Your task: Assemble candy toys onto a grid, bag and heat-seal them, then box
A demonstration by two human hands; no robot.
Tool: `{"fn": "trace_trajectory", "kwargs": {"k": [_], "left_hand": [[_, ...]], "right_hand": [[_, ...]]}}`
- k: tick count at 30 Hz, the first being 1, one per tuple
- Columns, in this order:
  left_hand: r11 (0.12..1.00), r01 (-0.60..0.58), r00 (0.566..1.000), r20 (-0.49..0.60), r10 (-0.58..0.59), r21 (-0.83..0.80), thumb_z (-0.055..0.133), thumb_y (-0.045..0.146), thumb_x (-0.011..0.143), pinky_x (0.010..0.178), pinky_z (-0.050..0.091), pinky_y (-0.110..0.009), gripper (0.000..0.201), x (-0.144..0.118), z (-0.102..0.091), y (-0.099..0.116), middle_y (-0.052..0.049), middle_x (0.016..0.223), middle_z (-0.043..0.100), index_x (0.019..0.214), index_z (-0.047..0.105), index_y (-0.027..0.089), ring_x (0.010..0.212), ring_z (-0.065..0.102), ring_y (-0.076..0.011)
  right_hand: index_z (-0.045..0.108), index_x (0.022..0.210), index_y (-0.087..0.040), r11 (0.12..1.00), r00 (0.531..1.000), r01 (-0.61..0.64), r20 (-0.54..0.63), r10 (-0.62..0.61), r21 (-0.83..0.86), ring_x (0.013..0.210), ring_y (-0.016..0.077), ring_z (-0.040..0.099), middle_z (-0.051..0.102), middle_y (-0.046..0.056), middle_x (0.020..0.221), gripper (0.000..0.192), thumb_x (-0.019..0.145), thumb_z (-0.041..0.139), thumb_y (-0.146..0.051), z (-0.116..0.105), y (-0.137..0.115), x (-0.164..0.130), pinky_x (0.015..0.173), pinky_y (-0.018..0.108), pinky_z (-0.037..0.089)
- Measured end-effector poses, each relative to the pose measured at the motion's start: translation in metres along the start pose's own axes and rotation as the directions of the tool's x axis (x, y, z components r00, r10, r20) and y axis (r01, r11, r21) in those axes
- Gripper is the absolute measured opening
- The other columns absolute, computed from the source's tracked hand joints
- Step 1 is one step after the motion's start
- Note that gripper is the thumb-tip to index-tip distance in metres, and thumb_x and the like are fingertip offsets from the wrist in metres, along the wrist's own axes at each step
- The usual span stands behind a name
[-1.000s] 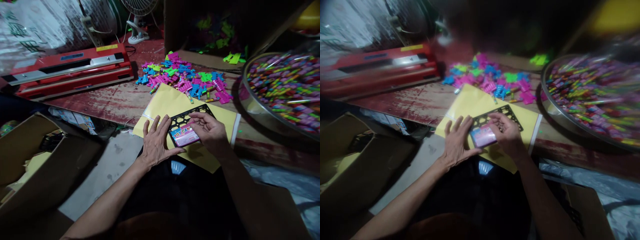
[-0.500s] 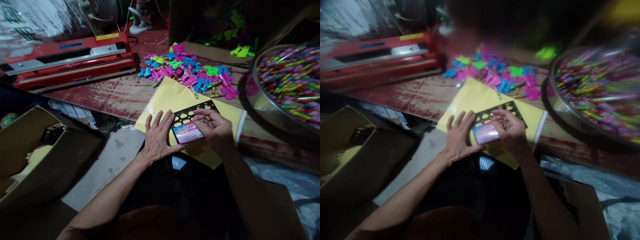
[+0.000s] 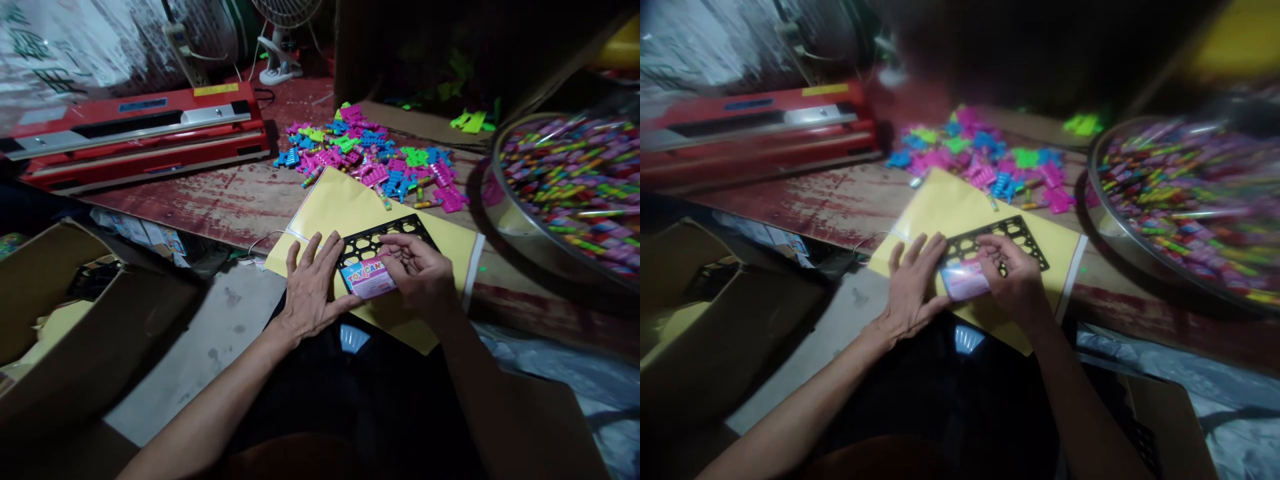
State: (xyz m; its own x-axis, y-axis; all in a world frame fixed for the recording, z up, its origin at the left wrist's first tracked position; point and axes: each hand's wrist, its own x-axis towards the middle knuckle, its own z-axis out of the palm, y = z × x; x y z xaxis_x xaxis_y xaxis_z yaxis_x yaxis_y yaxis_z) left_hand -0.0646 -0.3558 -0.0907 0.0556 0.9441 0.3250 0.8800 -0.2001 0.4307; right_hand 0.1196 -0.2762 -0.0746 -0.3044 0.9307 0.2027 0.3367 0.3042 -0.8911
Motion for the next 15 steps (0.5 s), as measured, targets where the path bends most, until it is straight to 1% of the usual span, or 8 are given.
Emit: {"fn": "trace_trajectory", "kwargs": {"k": [2, 3, 7, 9, 11, 13, 14, 15], "left_hand": [[1.0, 0.024, 0.999, -0.022, -0.024, -0.003, 0.014, 0.072, 0.088, 0.118, 0.001, -0.046, 0.08, 0.001, 0.001, 0.002, -0.007, 0.152, 0.037, 0.146, 0.033, 0.02, 0.144, 0.023, -0.0255], [0.999, 0.037, 0.999, -0.03, -0.037, 0.002, 0.015, 0.07, 0.09, 0.118, 0.001, -0.045, 0.077, 0.001, 0.001, 0.003, -0.007, 0.151, 0.038, 0.145, 0.034, 0.02, 0.144, 0.023, -0.025], [0.996, 0.078, 0.996, -0.035, -0.076, 0.042, 0.037, 0.064, 0.09, 0.118, 0.003, -0.044, 0.068, 0.002, 0.001, 0.008, -0.005, 0.151, 0.04, 0.143, 0.037, 0.021, 0.143, 0.026, -0.0246], [0.995, 0.077, 0.996, -0.039, -0.075, 0.061, 0.046, 0.062, 0.086, 0.118, 0.004, -0.045, 0.07, 0.002, 0.001, 0.009, -0.005, 0.15, 0.04, 0.143, 0.037, 0.021, 0.143, 0.027, -0.0258], [0.996, 0.061, 0.997, -0.044, -0.058, 0.072, 0.051, 0.062, 0.082, 0.118, 0.005, -0.047, 0.075, 0.003, 0.002, 0.008, -0.006, 0.15, 0.04, 0.143, 0.036, 0.02, 0.142, 0.027, -0.0276], [0.996, 0.048, 0.997, -0.057, -0.043, 0.08, 0.054, 0.062, 0.079, 0.118, 0.006, -0.048, 0.078, 0.003, 0.003, 0.008, -0.007, 0.149, 0.041, 0.142, 0.037, 0.02, 0.142, 0.028, -0.0288], [0.995, 0.042, 0.997, -0.067, -0.036, 0.085, 0.055, 0.062, 0.077, 0.118, 0.007, -0.048, 0.079, 0.004, 0.003, 0.007, -0.007, 0.148, 0.042, 0.141, 0.038, 0.019, 0.141, 0.029, -0.0292], [0.995, 0.035, 0.997, -0.078, -0.028, 0.091, 0.056, 0.061, 0.076, 0.118, 0.008, -0.048, 0.079, 0.004, 0.004, 0.007, -0.008, 0.148, 0.043, 0.141, 0.038, 0.019, 0.141, 0.03, -0.0295]], "right_hand": [[0.064, 0.111, -0.018, 0.999, 1.0, 0.027, 0.007, -0.027, -0.037, 0.081, 0.0169, 0.065, 0.068, 0.003, 0.09, 0.029, 0.084, 0.059, -0.027, -0.001, 0.0, 0.0, 0.077, 0.033, 0.053], [0.064, 0.112, -0.019, 0.997, 0.999, 0.047, 0.01, -0.047, -0.063, 0.081, 0.017, 0.065, 0.068, 0.003, 0.091, 0.029, 0.084, 0.058, -0.026, -0.001, -0.001, 0.0, 0.078, 0.033, 0.053], [0.064, 0.11, -0.018, 0.973, 0.99, 0.14, 0.02, -0.139, -0.184, 0.081, 0.0177, 0.066, 0.069, 0.003, 0.089, 0.028, 0.085, 0.056, -0.024, -0.003, -0.009, 0.0, 0.078, 0.033, 0.051], [0.063, 0.109, -0.018, 0.955, 0.983, 0.182, 0.017, -0.183, -0.236, 0.079, 0.0177, 0.065, 0.069, 0.003, 0.088, 0.026, 0.085, 0.054, -0.024, -0.001, -0.011, -0.001, 0.076, 0.032, 0.051], [0.063, 0.107, -0.018, 0.93, 0.97, 0.238, 0.027, -0.241, -0.281, 0.08, 0.0178, 0.065, 0.069, 0.004, 0.09, 0.024, 0.086, 0.052, -0.022, 0.004, -0.01, -0.002, 0.075, 0.031, 0.051], [0.062, 0.108, -0.017, 0.873, 0.936, 0.343, 0.046, -0.349, -0.348, 0.086, 0.0192, 0.064, 0.069, 0.007, 0.095, 0.025, 0.088, 0.047, -0.019, 0.009, -0.005, -0.004, 0.079, 0.032, 0.05], [0.061, 0.111, -0.017, 0.827, 0.912, 0.394, 0.061, -0.405, -0.4, 0.091, 0.0208, 0.063, 0.068, 0.009, 0.099, 0.027, 0.089, 0.045, -0.019, 0.01, -0.001, -0.004, 0.083, 0.035, 0.049], [0.059, 0.115, -0.016, 0.779, 0.896, 0.417, 0.067, -0.439, -0.468, 0.097, 0.0232, 0.061, 0.067, 0.01, 0.105, 0.03, 0.09, 0.044, -0.019, 0.01, 0.003, -0.004, 0.087, 0.039, 0.048]]}}
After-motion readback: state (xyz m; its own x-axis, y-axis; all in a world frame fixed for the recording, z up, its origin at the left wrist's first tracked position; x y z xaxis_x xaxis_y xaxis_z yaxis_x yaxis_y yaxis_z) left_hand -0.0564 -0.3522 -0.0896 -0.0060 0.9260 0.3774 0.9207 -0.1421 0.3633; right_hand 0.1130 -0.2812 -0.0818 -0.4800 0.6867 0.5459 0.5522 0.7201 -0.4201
